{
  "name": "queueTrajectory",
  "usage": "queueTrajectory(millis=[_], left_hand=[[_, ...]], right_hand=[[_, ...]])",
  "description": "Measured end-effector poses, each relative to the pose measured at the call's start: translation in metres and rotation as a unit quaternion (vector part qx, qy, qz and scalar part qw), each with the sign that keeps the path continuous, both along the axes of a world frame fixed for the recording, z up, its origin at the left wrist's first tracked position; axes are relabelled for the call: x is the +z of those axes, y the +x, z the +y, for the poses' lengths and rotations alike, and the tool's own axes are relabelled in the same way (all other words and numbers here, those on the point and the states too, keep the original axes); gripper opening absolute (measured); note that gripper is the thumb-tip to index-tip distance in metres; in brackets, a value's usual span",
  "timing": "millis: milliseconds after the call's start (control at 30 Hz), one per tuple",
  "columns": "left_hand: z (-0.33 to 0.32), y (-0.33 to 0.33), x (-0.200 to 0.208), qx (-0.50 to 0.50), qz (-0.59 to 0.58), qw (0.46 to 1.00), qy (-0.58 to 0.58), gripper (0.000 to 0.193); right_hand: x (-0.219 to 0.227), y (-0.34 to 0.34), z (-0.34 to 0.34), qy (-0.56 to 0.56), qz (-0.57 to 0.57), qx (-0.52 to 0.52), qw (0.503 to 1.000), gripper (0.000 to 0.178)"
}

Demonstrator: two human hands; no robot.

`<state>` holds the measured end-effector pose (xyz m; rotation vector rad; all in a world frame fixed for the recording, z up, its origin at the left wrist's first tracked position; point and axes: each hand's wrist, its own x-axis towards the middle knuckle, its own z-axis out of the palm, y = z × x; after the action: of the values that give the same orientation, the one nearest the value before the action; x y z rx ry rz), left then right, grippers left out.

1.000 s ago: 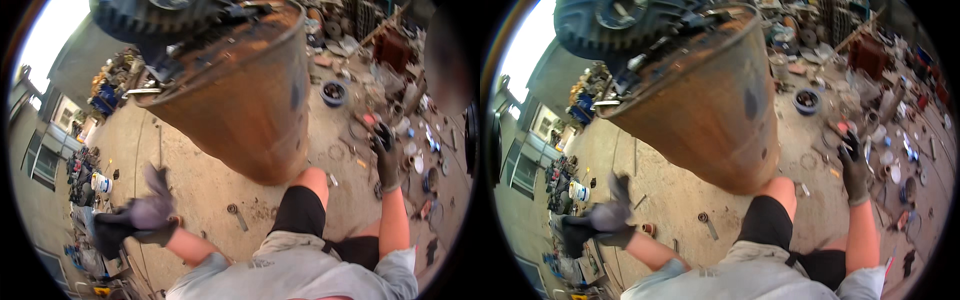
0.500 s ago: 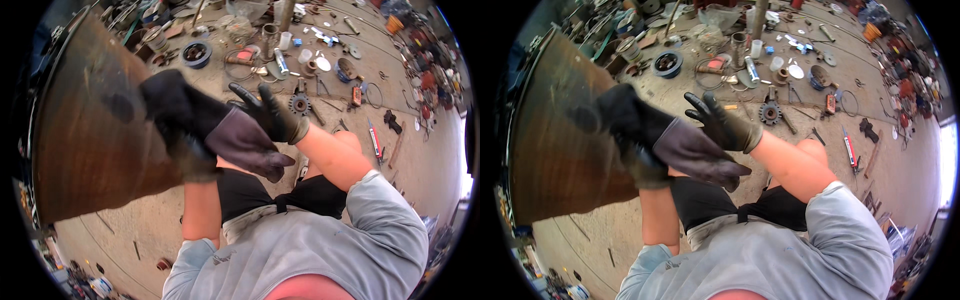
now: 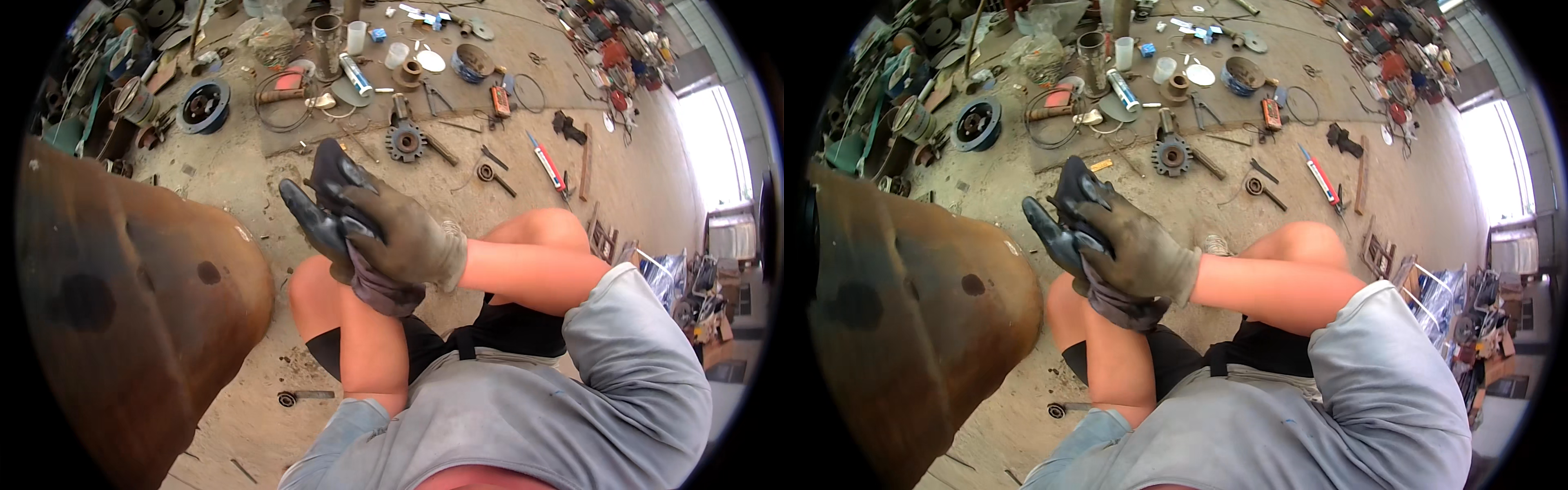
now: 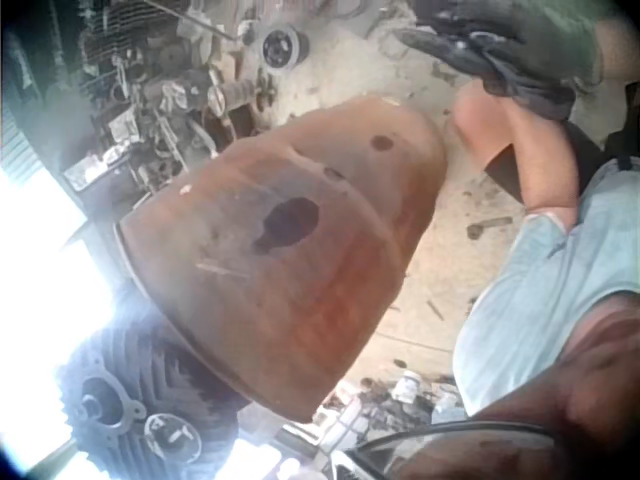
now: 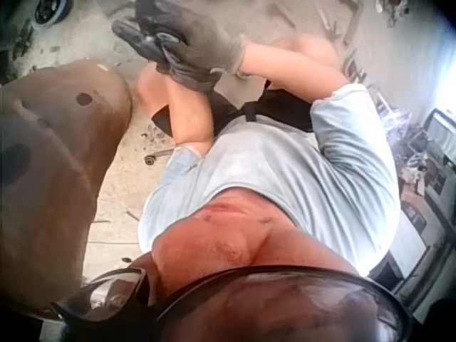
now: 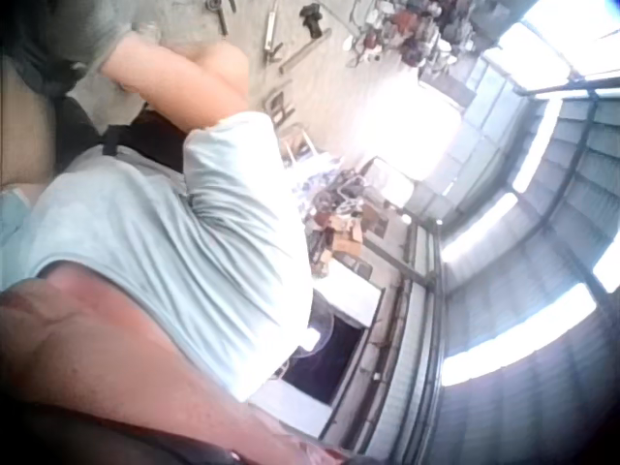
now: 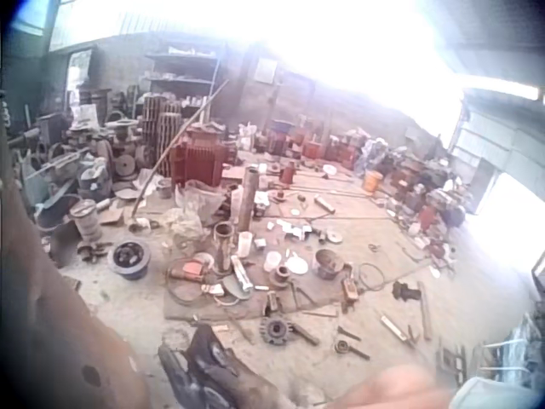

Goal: The person cleans a mechanical part by hand, then uses an angle grinder to remove rust from its surface. Afterward, they wipe the part with a cloth and apply a liquid from a bottle.

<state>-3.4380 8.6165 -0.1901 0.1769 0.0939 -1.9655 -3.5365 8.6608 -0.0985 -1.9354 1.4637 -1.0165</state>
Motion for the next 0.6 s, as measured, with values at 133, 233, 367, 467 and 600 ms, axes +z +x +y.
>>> queueTrajectory(millis=[133,233,367,467,600], left_hand=[[0.005,-0.049,-0.025,0.052,-0.101,0.99,0.081,0.075],[0.015,-0.08,0.003,-0.022,-0.018,0.999,0.035,0.08],[0.013,-0.102,-0.038,-0.169,-0.003,0.986,0.012,0.087],[0.011,-0.109,-0.024,-0.159,-0.078,0.982,0.062,0.087],[0.011,-0.128,-0.031,-0.064,-0.16,0.984,0.041,0.079]], right_hand=[[-0.012,-0.022,0.029,-0.012,0.085,-0.055,0.995,0.06],[-0.012,-0.053,0.048,-0.034,0.121,-0.038,0.991,0.062],[-0.025,-0.077,0.071,-0.006,0.139,-0.074,0.988,0.061],[-0.037,-0.09,0.093,-0.002,0.066,-0.16,0.985,0.055],[-0.021,-0.118,0.098,0.043,-0.116,-0.167,0.978,0.051]])
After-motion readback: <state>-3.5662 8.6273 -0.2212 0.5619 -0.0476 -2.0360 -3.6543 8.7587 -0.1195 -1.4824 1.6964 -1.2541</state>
